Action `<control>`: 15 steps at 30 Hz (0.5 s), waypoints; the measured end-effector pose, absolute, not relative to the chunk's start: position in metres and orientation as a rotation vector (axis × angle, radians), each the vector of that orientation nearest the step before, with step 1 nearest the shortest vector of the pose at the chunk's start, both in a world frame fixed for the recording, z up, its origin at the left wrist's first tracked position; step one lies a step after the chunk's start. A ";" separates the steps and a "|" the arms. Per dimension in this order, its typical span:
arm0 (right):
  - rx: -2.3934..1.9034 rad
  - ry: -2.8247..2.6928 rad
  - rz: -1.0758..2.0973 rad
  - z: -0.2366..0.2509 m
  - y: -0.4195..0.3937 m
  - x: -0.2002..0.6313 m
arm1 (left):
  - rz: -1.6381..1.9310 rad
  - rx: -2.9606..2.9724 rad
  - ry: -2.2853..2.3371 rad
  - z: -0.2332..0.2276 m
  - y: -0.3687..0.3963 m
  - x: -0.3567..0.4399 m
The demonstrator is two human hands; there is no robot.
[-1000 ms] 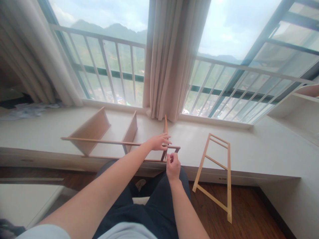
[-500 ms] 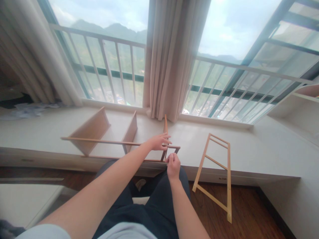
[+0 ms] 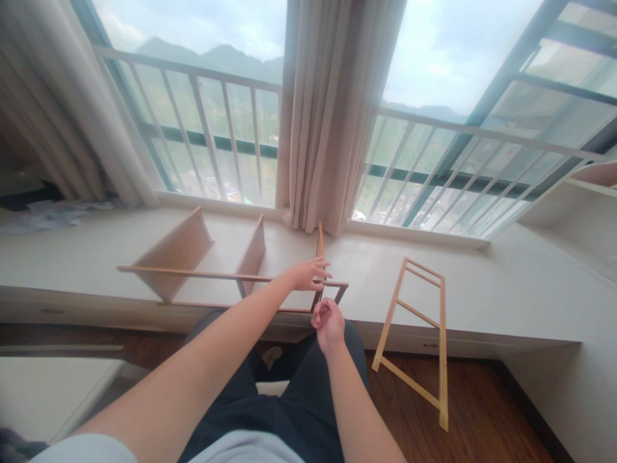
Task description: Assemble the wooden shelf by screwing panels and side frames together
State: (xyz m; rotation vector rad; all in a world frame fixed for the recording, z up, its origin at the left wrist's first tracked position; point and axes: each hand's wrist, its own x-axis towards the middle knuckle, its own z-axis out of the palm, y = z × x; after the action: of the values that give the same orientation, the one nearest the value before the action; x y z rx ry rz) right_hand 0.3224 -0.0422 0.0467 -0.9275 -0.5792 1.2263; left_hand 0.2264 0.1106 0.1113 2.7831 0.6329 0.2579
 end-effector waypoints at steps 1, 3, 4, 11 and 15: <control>-0.905 -0.592 1.243 0.047 -0.043 0.322 | 0.257 2.784 0.632 0.112 0.111 0.226; -0.864 -0.616 1.264 0.048 -0.044 0.321 | 0.258 2.791 0.628 0.112 0.110 0.226; -0.850 -0.616 1.272 0.049 -0.045 0.321 | 0.256 2.794 0.624 0.113 0.110 0.226; -0.968 -0.574 1.245 0.041 -0.042 0.323 | 0.252 2.785 0.614 0.115 0.110 0.226; -1.284 -0.760 0.889 0.035 -0.038 0.330 | 0.257 2.781 0.612 0.112 0.111 0.226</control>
State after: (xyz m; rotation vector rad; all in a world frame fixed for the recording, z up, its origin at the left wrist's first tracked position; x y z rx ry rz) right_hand 0.3305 -0.0381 0.0354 -1.2842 -0.7600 0.8891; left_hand 0.2262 0.1106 0.1124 2.7810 0.6120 0.2574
